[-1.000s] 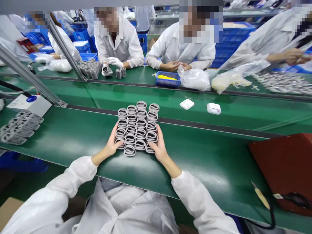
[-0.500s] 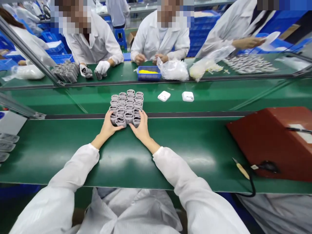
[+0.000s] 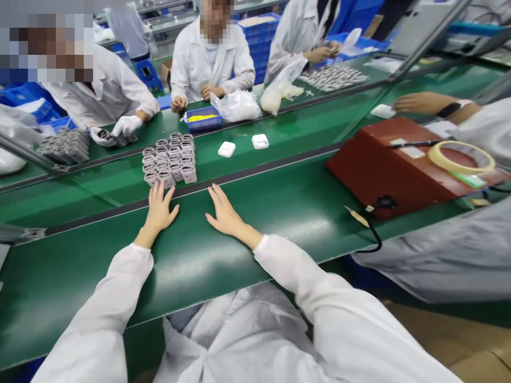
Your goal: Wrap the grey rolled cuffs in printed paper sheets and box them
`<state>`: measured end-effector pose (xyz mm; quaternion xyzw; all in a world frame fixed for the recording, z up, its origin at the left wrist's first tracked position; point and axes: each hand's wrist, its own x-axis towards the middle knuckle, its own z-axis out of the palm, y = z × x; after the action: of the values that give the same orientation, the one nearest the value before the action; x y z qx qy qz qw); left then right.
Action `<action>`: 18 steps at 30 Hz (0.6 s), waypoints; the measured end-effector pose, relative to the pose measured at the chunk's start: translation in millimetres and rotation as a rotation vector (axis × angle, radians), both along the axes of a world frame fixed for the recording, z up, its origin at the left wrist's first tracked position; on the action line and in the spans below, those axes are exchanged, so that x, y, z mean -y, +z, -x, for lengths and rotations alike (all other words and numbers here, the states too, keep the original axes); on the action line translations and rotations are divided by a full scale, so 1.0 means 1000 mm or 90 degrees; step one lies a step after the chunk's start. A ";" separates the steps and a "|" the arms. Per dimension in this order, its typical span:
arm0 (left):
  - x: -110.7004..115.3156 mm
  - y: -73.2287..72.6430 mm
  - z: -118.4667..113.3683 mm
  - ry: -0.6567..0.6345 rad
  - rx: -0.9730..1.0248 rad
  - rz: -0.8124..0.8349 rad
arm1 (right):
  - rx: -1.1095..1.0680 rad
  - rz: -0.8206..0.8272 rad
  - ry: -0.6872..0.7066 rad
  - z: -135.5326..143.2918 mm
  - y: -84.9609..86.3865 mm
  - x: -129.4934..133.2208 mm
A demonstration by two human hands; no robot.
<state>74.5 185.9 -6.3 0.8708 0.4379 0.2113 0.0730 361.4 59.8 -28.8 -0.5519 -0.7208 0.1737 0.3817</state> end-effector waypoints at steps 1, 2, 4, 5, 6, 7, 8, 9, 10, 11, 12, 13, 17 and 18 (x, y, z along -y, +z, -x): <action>0.006 -0.001 0.008 -0.059 -0.022 0.013 | -0.009 -0.031 -0.007 -0.019 -0.006 0.036; 0.010 -0.001 0.015 -0.099 -0.036 0.024 | -0.019 -0.056 -0.033 -0.039 -0.010 0.075; 0.011 -0.003 0.023 -0.145 -0.051 0.038 | -0.052 -0.051 -0.141 -0.086 -0.013 0.156; 0.009 -0.004 0.024 -0.164 -0.056 0.041 | -0.087 -0.003 -0.221 -0.109 -0.009 0.199; 0.004 -0.004 0.021 -0.185 -0.061 0.041 | -0.143 0.097 -0.285 -0.131 -0.001 0.243; -0.001 -0.003 0.015 -0.202 -0.069 0.040 | -0.221 0.233 -0.327 -0.150 0.010 0.288; -0.008 0.000 0.006 -0.210 -0.083 0.038 | -0.292 0.405 -0.322 -0.165 0.025 0.332; -0.015 0.003 -0.006 -0.211 -0.100 0.035 | -0.342 0.522 -0.328 -0.176 0.041 0.374; -0.023 0.007 -0.022 -0.205 -0.124 0.033 | -0.365 0.572 -0.381 -0.183 0.059 0.414; -0.032 0.011 -0.040 -0.197 -0.146 0.031 | -0.393 0.604 -0.447 -0.186 0.075 0.450; -0.040 0.016 -0.060 -0.189 -0.163 0.028 | -0.413 0.630 -0.502 -0.186 0.088 0.482; -0.049 0.019 -0.082 -0.186 -0.179 0.027 | -0.435 0.669 -0.531 -0.183 0.097 0.508; -0.073 0.026 -0.151 -0.193 -0.204 -0.012 | -0.513 0.823 -0.553 -0.162 0.076 0.571; -0.076 0.027 -0.161 -0.200 -0.208 -0.029 | -0.496 0.853 -0.561 -0.156 0.060 0.579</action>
<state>235.6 261.8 20.3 0.9523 0.2982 0.0631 0.0135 517.8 -518.8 31.0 -0.7878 -0.0093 0.5717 0.2289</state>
